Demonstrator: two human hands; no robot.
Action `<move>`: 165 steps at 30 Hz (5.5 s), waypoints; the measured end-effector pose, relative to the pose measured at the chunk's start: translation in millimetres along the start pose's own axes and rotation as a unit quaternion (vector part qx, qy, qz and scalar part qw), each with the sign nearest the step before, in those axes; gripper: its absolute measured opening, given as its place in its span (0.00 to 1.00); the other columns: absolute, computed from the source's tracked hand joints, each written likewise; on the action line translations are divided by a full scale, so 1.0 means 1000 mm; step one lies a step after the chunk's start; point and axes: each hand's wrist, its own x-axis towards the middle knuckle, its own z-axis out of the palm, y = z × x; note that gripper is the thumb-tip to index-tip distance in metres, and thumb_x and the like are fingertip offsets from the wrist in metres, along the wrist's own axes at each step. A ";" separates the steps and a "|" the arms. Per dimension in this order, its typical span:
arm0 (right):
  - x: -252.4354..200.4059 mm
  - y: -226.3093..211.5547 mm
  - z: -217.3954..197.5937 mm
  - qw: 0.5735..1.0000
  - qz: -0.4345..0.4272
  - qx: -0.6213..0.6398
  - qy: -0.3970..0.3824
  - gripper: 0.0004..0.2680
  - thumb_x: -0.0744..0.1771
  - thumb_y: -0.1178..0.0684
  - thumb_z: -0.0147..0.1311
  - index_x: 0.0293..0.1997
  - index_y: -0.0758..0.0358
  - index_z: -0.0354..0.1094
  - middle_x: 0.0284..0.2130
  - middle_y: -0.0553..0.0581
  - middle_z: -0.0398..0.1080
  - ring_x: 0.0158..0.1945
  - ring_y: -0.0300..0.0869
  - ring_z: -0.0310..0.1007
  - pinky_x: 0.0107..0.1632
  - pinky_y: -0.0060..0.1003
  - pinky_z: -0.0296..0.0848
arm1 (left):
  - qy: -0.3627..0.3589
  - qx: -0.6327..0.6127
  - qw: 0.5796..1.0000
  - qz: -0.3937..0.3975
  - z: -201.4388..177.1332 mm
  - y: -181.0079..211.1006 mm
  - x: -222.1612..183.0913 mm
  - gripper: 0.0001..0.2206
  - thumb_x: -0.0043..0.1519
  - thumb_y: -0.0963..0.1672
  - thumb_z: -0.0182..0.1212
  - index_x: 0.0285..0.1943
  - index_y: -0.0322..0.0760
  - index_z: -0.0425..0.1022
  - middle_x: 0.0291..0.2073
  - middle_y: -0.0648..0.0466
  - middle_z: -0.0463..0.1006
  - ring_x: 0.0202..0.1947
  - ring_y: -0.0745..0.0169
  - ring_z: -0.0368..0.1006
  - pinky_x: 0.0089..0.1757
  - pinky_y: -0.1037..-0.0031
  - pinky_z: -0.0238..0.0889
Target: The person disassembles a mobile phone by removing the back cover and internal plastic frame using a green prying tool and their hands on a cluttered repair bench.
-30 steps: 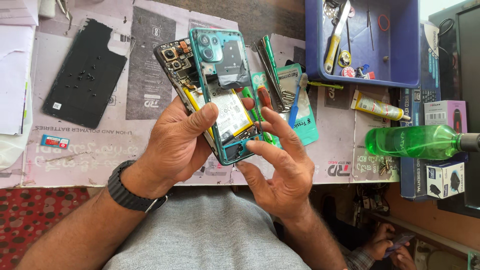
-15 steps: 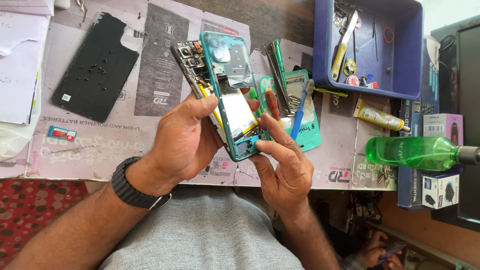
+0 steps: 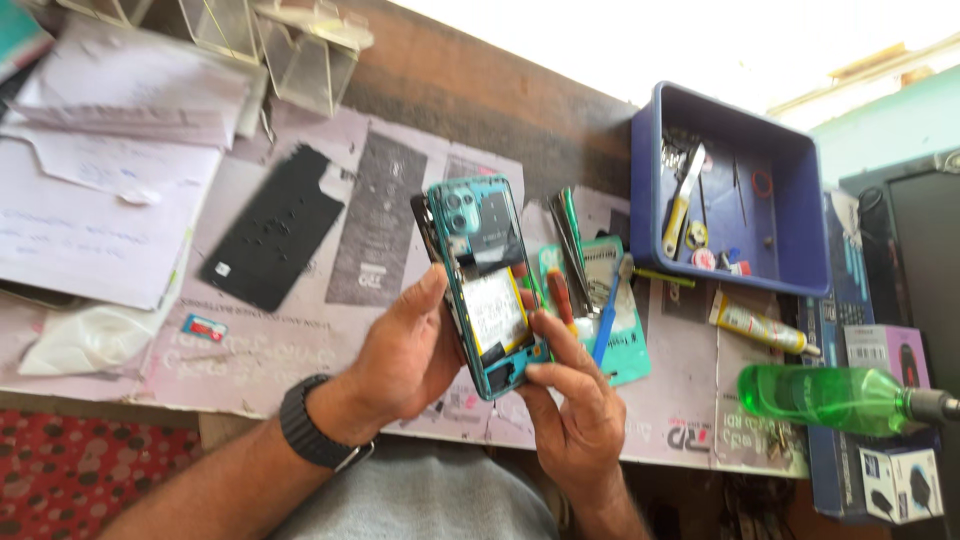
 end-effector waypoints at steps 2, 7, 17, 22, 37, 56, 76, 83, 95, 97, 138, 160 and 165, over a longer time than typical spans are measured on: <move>0.002 -0.001 0.001 1.000 0.000 -0.012 0.006 0.11 0.65 0.65 0.63 0.48 0.64 0.65 0.63 0.73 0.67 0.72 0.67 0.61 0.70 0.51 0.68 | -0.003 0.015 1.000 0.007 0.001 0.003 0.000 0.35 0.66 0.58 0.53 0.74 0.32 0.58 0.63 0.44 0.71 0.64 0.52 0.69 0.63 0.56 0.61; 0.004 0.000 0.000 1.000 -0.017 -0.001 -0.003 0.11 0.65 0.64 0.62 0.48 0.65 0.64 0.63 0.73 0.65 0.74 0.66 0.60 0.71 0.52 0.69 | -0.007 0.011 1.000 0.008 -0.001 0.000 -0.001 0.35 0.67 0.58 0.54 0.74 0.29 0.58 0.62 0.42 0.71 0.63 0.51 0.69 0.63 0.55 0.62; -0.004 0.014 0.003 0.999 -0.018 -0.037 -0.014 0.08 0.69 0.56 0.59 0.49 0.63 0.64 0.61 0.70 0.68 0.68 0.58 0.71 0.69 0.48 0.71 | 0.027 0.033 0.999 0.020 -0.005 -0.005 0.005 0.32 0.67 0.54 0.58 0.70 0.24 0.58 0.55 0.41 0.73 0.60 0.51 0.72 0.60 0.57 0.70; -0.002 0.016 0.000 0.995 -0.039 -0.087 -0.026 0.07 0.70 0.55 0.58 0.49 0.62 0.63 0.58 0.66 0.72 0.66 0.55 0.73 0.71 0.53 0.69 | 0.032 0.055 0.998 0.014 0.001 -0.005 0.007 0.29 0.70 0.54 0.54 0.69 0.24 0.61 0.52 0.42 0.73 0.55 0.53 0.74 0.55 0.60 0.71; 0.011 -0.004 -0.005 0.964 -0.080 -0.244 -0.075 0.11 0.65 0.53 0.63 0.52 0.56 0.76 0.50 0.52 0.78 0.53 0.44 0.74 0.71 0.46 0.51 | 0.134 0.121 0.983 0.012 0.004 -0.011 0.010 0.35 0.62 0.62 0.42 0.59 0.29 0.66 0.42 0.51 0.72 0.45 0.64 0.74 0.46 0.70 0.75; 0.001 0.002 0.000 0.991 -0.074 -0.114 -0.016 0.09 0.66 0.52 0.63 0.49 0.56 0.74 0.48 0.54 0.78 0.52 0.45 0.75 0.69 0.47 0.62 | 0.102 0.108 0.989 -0.010 0.001 -0.018 0.006 0.42 0.59 0.66 0.45 0.60 0.25 0.64 0.39 0.49 0.73 0.41 0.64 0.74 0.42 0.73 0.74; -0.002 0.008 0.007 0.992 -0.058 -0.110 0.027 0.08 0.67 0.52 0.63 0.50 0.56 0.74 0.50 0.53 0.78 0.55 0.45 0.74 0.70 0.47 0.62 | 0.064 0.033 0.997 -0.008 0.002 -0.015 0.009 0.32 0.67 0.59 0.48 0.63 0.28 0.65 0.47 0.43 0.76 0.48 0.56 0.77 0.49 0.66 0.74; 0.010 -0.008 0.002 0.986 -0.055 -0.158 -0.026 0.14 0.64 0.51 0.67 0.53 0.58 0.71 0.51 0.54 0.76 0.56 0.47 0.73 0.69 0.48 0.60 | 0.073 0.040 0.996 0.021 0.001 -0.019 0.011 0.29 0.67 0.58 0.50 0.63 0.30 0.64 0.47 0.44 0.75 0.48 0.58 0.76 0.49 0.67 0.74; 0.009 0.013 0.006 0.998 -0.054 0.000 -0.012 0.14 0.65 0.59 0.69 0.53 0.63 0.68 0.49 0.59 0.77 0.50 0.46 0.77 0.51 0.36 0.76 | 0.142 0.223 0.959 0.099 0.003 -0.025 0.017 0.32 0.63 0.62 0.46 0.63 0.38 0.59 0.46 0.54 0.65 0.47 0.67 0.69 0.46 0.74 0.71; 0.006 0.016 0.006 0.999 -0.044 0.007 -0.010 0.14 0.64 0.58 0.69 0.53 0.63 0.69 0.48 0.60 0.77 0.50 0.46 0.77 0.50 0.35 0.76 | 0.126 0.216 0.963 0.103 0.004 -0.025 0.016 0.31 0.65 0.62 0.45 0.63 0.38 0.60 0.46 0.54 0.65 0.47 0.67 0.68 0.47 0.75 0.72; -0.004 0.034 0.009 0.996 -0.022 0.082 0.031 0.13 0.65 0.61 0.66 0.54 0.62 0.71 0.49 0.61 0.78 0.48 0.42 0.76 0.52 0.34 0.76 | 0.104 0.209 0.966 0.110 0.001 -0.021 0.019 0.31 0.67 0.57 0.53 0.73 0.39 0.54 0.48 0.54 0.68 0.49 0.68 0.70 0.48 0.75 0.73; -0.006 -0.001 0.004 0.992 0.083 0.048 0.078 0.18 0.67 0.52 0.64 0.61 0.67 0.63 0.54 0.63 0.70 0.49 0.45 0.74 0.52 0.39 0.77 | 0.065 0.063 0.996 0.002 0.005 -0.002 0.000 0.38 0.65 0.59 0.52 0.71 0.22 0.59 0.53 0.39 0.74 0.55 0.52 0.74 0.54 0.60 0.73; -0.015 0.016 0.000 0.828 0.345 0.436 0.065 0.15 0.68 0.59 0.59 0.60 0.74 0.62 0.45 0.66 0.75 0.43 0.45 0.78 0.42 0.39 0.81 | 0.024 0.048 0.999 -0.009 0.010 0.000 -0.001 0.37 0.67 0.57 0.56 0.73 0.22 0.58 0.55 0.38 0.74 0.51 0.47 0.76 0.41 0.58 0.76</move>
